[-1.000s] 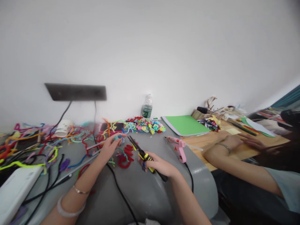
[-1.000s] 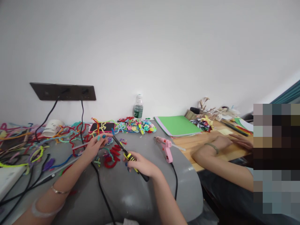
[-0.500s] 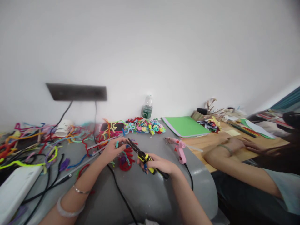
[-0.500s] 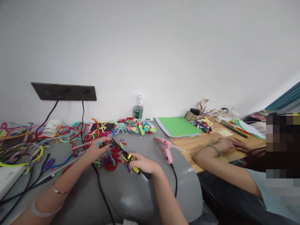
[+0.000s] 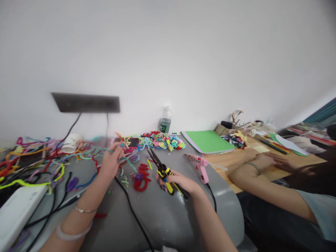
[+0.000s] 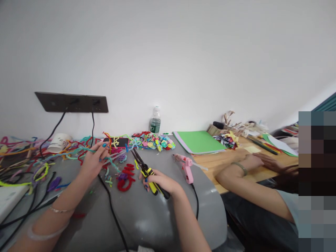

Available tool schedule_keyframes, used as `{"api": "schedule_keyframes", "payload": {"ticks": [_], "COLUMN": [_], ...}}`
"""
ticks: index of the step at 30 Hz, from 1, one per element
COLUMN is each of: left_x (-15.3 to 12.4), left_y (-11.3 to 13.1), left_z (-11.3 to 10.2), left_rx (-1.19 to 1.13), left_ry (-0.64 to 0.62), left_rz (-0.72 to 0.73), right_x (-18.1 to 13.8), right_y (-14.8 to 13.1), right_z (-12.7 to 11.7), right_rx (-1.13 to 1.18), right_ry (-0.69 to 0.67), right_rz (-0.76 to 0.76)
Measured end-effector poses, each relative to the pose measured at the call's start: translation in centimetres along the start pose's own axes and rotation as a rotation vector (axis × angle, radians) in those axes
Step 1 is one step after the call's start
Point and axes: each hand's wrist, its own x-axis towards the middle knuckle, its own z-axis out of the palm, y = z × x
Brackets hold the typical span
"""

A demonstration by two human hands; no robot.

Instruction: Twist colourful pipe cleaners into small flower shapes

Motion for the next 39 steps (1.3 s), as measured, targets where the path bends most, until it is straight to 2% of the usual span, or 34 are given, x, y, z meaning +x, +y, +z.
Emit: {"api": "schedule_keyframes", "payload": {"ticks": [3, 5, 10, 16, 19, 24, 28, 33, 39], "left_x": [0.6, 0.8, 0.5, 0.3, 0.5, 0.5, 0.4, 0.3, 0.1], "left_y": [0.7, 1.0, 1.3, 1.4, 1.5, 1.8, 2.1, 1.8, 1.0], "left_z": [-0.8, -1.4, -1.9, -1.4, -1.2, -0.6, -0.3, -0.1, 0.4], "left_rx": [0.040, 0.161, 0.491, 0.520, 0.440, 0.111, -0.053, -0.153, -0.150], "left_ry": [0.070, 0.073, -0.029, -0.021, 0.001, 0.020, 0.088, 0.111, 0.103], "left_rz": [0.039, 0.049, 0.029, 0.012, -0.008, -0.110, -0.172, -0.192, -0.144], "right_x": [0.2, 0.3, 0.3, 0.2, 0.2, 0.1, -0.1, -0.2, -0.1], "right_y": [0.6, 0.9, 1.1, 1.1, 1.2, 0.9, 0.5, 0.1, -0.2], "right_z": [-0.5, -0.7, -1.0, -0.8, -0.7, -0.2, 0.2, 0.6, 1.4], "right_rx": [0.076, 0.119, 0.165, 0.170, 0.164, 0.123, 0.090, 0.058, -0.078], "right_ry": [0.004, 0.000, -0.006, -0.003, -0.001, 0.025, 0.034, 0.059, 0.142], "right_rz": [-0.019, -0.020, -0.009, -0.007, -0.013, 0.004, 0.011, 0.020, 0.051]}}
